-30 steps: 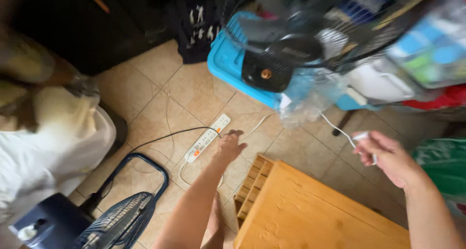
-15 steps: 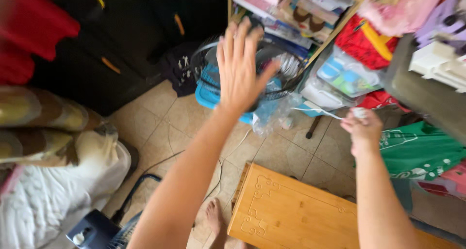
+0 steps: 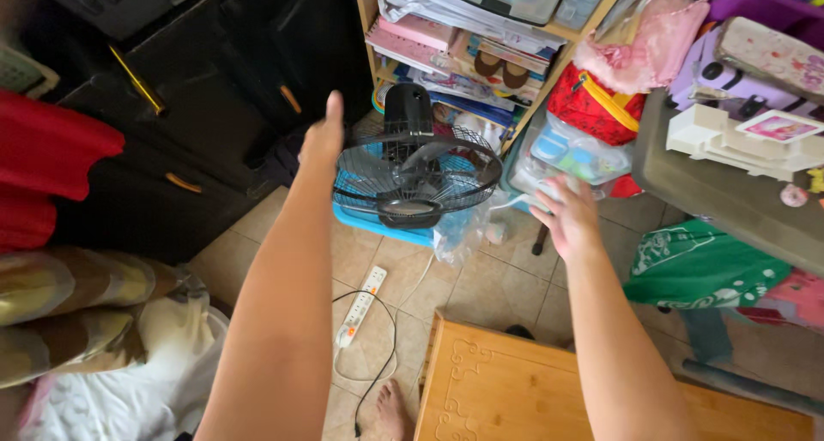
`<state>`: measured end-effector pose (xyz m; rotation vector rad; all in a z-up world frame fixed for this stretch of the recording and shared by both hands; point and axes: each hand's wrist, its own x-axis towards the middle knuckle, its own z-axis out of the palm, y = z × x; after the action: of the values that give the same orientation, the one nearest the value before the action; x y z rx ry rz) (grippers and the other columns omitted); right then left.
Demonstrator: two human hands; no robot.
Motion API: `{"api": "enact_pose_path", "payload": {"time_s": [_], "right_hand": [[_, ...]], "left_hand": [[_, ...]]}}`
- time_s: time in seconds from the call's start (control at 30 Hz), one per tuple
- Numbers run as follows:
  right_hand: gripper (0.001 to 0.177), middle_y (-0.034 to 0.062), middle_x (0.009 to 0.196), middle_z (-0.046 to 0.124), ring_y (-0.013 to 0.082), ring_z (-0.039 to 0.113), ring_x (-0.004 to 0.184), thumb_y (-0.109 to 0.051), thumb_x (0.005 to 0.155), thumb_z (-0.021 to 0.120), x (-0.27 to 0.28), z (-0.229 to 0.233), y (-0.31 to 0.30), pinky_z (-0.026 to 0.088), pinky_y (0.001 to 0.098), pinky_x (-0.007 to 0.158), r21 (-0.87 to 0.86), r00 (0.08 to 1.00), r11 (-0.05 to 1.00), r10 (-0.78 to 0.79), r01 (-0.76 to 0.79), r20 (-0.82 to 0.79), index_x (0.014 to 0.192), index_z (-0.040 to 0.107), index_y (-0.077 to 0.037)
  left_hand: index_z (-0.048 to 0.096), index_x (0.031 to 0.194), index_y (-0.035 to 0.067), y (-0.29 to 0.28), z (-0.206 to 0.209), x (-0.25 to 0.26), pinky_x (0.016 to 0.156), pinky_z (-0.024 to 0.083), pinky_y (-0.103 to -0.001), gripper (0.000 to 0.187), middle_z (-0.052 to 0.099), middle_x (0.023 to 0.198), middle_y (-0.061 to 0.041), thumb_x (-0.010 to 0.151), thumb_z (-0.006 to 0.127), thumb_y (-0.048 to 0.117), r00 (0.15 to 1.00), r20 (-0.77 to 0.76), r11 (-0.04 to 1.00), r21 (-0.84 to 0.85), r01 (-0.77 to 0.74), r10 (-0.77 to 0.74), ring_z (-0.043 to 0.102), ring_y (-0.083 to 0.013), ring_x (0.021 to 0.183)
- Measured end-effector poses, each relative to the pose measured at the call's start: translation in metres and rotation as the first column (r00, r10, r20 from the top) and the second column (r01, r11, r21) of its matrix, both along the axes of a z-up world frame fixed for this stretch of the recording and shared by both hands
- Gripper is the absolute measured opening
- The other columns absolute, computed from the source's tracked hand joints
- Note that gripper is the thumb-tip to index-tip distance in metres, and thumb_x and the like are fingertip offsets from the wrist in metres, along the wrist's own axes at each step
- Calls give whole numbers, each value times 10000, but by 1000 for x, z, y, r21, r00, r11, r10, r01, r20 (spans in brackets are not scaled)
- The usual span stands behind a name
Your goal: The person uses pliers to adjust the wire cage of a black electric fan on a small wooden table. They then plug the fan into a power strip, move a blue fan aside, and continue adjusting the black fan's cage with pliers.
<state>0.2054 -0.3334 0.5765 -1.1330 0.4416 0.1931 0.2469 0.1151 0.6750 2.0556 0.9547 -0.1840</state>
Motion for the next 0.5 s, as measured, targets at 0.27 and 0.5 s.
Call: {"api": "enact_pose_path", "payload": {"time_s": [0.27,0.5], "right_hand": [[393,63,1401,545,399,451,1372,-336,901,638,53,11,88,365,743,1022,-274,967,928,250,-254,-48,1271,563,-227],[437,18,1229,676,271,561,1152,-539,906,700,31,18,78,405,572,1011,-490,948,825,159,-282,-277,1132,707,-166]], "left_hand": [[518,1516,247,20,-41,-36,1070,200,-829,912,514,1464,-174,704,786,563,884,-256,591,-667,-454,391,370,-485,1383],[638,1331,129,1,-37,-62,916,492,-681,813,686,1282,-146,629,781,514,913,-167,574,-731,-368,373,673,-372,1107]]}}
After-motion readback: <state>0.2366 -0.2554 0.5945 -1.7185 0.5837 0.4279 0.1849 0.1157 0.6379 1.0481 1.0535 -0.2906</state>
